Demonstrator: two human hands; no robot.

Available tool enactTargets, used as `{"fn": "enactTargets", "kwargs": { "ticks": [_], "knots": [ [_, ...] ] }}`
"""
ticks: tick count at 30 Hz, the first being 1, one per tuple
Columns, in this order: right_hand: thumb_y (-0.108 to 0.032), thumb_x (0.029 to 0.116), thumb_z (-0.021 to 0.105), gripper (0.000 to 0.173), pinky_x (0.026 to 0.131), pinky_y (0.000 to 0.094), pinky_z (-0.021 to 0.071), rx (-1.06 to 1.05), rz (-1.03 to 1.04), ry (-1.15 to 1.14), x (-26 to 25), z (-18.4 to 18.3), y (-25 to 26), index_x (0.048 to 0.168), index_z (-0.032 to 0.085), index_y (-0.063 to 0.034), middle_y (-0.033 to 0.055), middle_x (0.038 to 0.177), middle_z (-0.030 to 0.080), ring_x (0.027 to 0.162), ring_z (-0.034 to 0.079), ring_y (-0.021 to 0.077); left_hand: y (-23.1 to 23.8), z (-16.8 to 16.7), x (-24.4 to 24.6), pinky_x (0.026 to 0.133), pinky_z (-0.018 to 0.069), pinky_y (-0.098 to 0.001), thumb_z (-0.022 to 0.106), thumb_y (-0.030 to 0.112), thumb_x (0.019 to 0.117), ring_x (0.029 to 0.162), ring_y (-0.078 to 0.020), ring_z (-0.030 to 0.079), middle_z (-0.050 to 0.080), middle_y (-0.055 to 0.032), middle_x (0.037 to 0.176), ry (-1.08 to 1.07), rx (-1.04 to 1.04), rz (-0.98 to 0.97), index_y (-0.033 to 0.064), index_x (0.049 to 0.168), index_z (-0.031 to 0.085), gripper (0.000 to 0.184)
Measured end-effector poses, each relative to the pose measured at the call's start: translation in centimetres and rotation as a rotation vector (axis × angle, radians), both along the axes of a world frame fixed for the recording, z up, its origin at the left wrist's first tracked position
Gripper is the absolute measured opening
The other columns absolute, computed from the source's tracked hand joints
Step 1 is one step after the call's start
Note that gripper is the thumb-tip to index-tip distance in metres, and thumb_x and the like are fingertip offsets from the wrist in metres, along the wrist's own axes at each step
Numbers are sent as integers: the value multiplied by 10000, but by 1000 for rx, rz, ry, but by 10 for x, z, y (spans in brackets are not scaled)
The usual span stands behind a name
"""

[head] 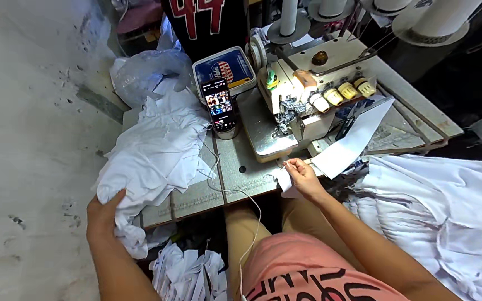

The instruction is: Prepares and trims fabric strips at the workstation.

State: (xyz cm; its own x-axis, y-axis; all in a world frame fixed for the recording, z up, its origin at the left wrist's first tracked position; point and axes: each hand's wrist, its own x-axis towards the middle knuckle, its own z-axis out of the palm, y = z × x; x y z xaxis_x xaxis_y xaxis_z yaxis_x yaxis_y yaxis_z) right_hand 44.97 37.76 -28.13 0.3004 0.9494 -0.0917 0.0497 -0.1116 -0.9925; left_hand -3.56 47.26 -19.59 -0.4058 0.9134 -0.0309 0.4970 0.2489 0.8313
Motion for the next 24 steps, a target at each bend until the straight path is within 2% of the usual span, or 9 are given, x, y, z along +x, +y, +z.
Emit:
{"fn": "enactTargets", "kwargs": {
  "ticks": [4,6,8,11,14,17,19,22,24],
  "knots": [
    [-94,1077,448,227,739,181,490,-12,18,-62,1,4,-1,1119,609,61,36,903,622,769,579,-3,-82,-9,-2,946,528,-420,723,18,784,1024,-233,661,678,-256,1085,188,-14,-471,-181,1132,610,416],
    [-91,1075,453,226,733,175,487,-6,13,-82,2,4,-1,1113,614,63,29,887,620,761,574,-10,-107,-25,0,1022,482,-546,700,-72,840,1100,-396,661,692,-319,1097,241,-200,-617,-180,1079,677,264],
    [-87,1071,459,221,742,174,484,-1,13,-90,2,2,0,1106,618,63,29,896,622,772,572,-10,-125,-29,6,1066,432,-593,635,-51,948,1170,-469,622,661,-359,1163,265,-376,-541,-186,1155,648,248],
    [-83,1069,468,205,740,166,500,-8,11,-84,1,0,0,1105,618,53,16,888,634,768,588,-21,-129,-45,-7,948,511,-538,561,-41,969,1023,-383,669,678,-322,1083,235,-149,-397,-189,1130,627,229],
    [-74,1067,465,201,753,161,504,9,8,-75,1,-1,-1,1093,622,49,17,905,641,783,593,-26,-103,-53,-10,911,511,-482,590,37,988,1009,-377,640,644,-353,1119,238,67,-127,-191,1239,565,340],
    [-73,1069,464,204,749,156,497,22,8,-69,1,-2,-1,1098,615,61,19,900,633,780,586,-28,-62,-55,-9,1076,412,-546,677,174,966,1224,-521,539,542,-441,1292,336,255,-14,-204,1345,505,563],
    [-74,1067,466,205,739,157,495,29,11,-78,1,-3,-2,1094,617,61,18,890,633,771,585,-26,-36,-52,-6,1177,290,-599,745,289,931,1390,-560,395,423,-438,1449,380,138,19,-167,1450,422,763],
    [-75,1068,457,214,741,149,486,40,25,-109,1,-3,-4,1091,620,62,23,891,632,775,581,-28,1,-53,-6,1116,226,-764,828,493,822,1424,-614,307,320,-438,1526,516,-214,27,-107,1539,330,1060],
    [-77,1066,459,220,745,151,481,50,31,-126,1,-3,-5,1097,619,71,35,895,628,780,575,-25,22,-52,-17,1093,233,-789,819,539,819,1410,-646,284,301,-471,1506,524,-349,-8,-103,1523,361,1057]
  ]
}}
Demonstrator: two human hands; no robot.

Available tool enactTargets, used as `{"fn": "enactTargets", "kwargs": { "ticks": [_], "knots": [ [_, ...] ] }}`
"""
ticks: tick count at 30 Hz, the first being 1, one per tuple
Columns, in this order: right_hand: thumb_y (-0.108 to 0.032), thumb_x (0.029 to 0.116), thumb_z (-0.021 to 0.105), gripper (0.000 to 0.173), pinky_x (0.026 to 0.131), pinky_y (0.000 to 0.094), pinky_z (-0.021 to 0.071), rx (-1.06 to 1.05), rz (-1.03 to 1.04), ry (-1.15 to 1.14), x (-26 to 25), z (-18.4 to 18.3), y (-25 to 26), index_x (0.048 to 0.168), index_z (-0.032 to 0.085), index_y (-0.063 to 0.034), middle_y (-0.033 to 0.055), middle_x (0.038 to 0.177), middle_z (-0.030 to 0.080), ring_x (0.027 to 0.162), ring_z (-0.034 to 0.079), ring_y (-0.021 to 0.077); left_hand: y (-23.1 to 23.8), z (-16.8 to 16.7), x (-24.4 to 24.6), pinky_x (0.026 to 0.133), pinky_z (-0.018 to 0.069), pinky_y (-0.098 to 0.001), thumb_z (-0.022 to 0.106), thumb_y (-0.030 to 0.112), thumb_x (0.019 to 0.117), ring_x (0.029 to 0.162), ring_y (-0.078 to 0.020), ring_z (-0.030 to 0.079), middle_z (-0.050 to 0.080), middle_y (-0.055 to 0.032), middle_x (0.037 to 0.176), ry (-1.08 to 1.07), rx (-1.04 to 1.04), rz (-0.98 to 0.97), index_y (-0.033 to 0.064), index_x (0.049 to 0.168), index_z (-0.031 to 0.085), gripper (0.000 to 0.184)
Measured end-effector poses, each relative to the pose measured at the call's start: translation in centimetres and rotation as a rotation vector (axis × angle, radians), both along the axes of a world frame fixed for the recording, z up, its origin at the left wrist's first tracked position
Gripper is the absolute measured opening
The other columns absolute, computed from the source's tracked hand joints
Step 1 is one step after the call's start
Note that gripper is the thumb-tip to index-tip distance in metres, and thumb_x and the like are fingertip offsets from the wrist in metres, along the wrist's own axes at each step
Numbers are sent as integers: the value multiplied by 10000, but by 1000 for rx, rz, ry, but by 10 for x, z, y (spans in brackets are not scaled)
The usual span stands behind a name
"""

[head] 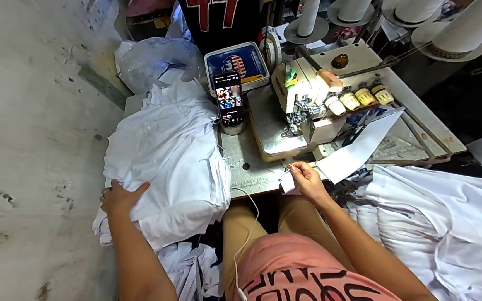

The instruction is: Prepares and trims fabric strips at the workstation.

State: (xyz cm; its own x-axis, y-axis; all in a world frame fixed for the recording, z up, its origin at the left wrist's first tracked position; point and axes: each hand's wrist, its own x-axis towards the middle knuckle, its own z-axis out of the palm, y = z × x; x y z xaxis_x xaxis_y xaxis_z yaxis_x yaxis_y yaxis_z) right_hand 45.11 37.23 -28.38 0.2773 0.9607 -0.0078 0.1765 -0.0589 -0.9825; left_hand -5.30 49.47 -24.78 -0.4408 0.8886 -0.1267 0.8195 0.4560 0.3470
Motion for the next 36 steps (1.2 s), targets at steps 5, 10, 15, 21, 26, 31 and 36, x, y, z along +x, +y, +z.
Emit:
{"fn": "enactTargets", "kwargs": {
  "ticks": [5,10,15,21,26,31,36],
  "knots": [
    [-79,1059,471,218,747,129,479,50,-2,-21,-1,-5,-2,1085,630,69,19,889,636,780,575,-51,15,22,-13,1107,333,-678,419,630,1039,1349,-564,448,483,-446,1382,-154,17,189,-195,1304,543,875],
    [-87,1060,474,246,763,156,481,63,2,-82,-3,-6,-1,1100,641,90,66,919,661,800,582,-25,28,20,-2,1048,431,-587,609,504,1006,1214,-428,574,590,-348,1287,-416,68,244,-148,1291,566,713],
    [-78,1058,476,239,758,131,471,84,12,-83,-2,-7,0,1083,644,90,56,899,657,794,575,-46,8,24,18,959,531,-389,637,205,1007,1083,-166,640,631,-141,1259,-757,336,80,-9,1423,472,496],
    [-95,1061,473,242,740,115,469,82,22,-83,-1,-7,0,1072,645,77,31,875,651,767,567,-68,-100,47,46,905,563,-196,851,158,669,981,62,658,695,101,1040,-767,490,-400,-78,1218,517,684],
    [-79,1055,484,230,725,122,482,83,21,-83,-3,-8,-2,1068,641,88,25,824,644,734,572,-67,-146,6,58,1048,485,-333,658,225,898,1085,-68,683,765,-5,1046,-616,78,-910,62,925,740,185],
    [-95,1060,490,228,707,139,484,87,28,-103,0,-10,-3,1067,644,73,23,813,635,717,568,-49,-144,1,99,1062,488,-487,649,36,980,1163,-373,666,681,-260,1230,-402,-635,-732,-79,1277,639,318],
    [-95,1060,493,225,734,152,496,79,27,-75,2,-10,-5,1071,646,70,27,841,642,745,580,-39,-139,30,115,932,565,-478,653,140,972,1010,-306,721,728,-213,1087,-438,-201,-848,-66,1219,672,321]
  ]
}}
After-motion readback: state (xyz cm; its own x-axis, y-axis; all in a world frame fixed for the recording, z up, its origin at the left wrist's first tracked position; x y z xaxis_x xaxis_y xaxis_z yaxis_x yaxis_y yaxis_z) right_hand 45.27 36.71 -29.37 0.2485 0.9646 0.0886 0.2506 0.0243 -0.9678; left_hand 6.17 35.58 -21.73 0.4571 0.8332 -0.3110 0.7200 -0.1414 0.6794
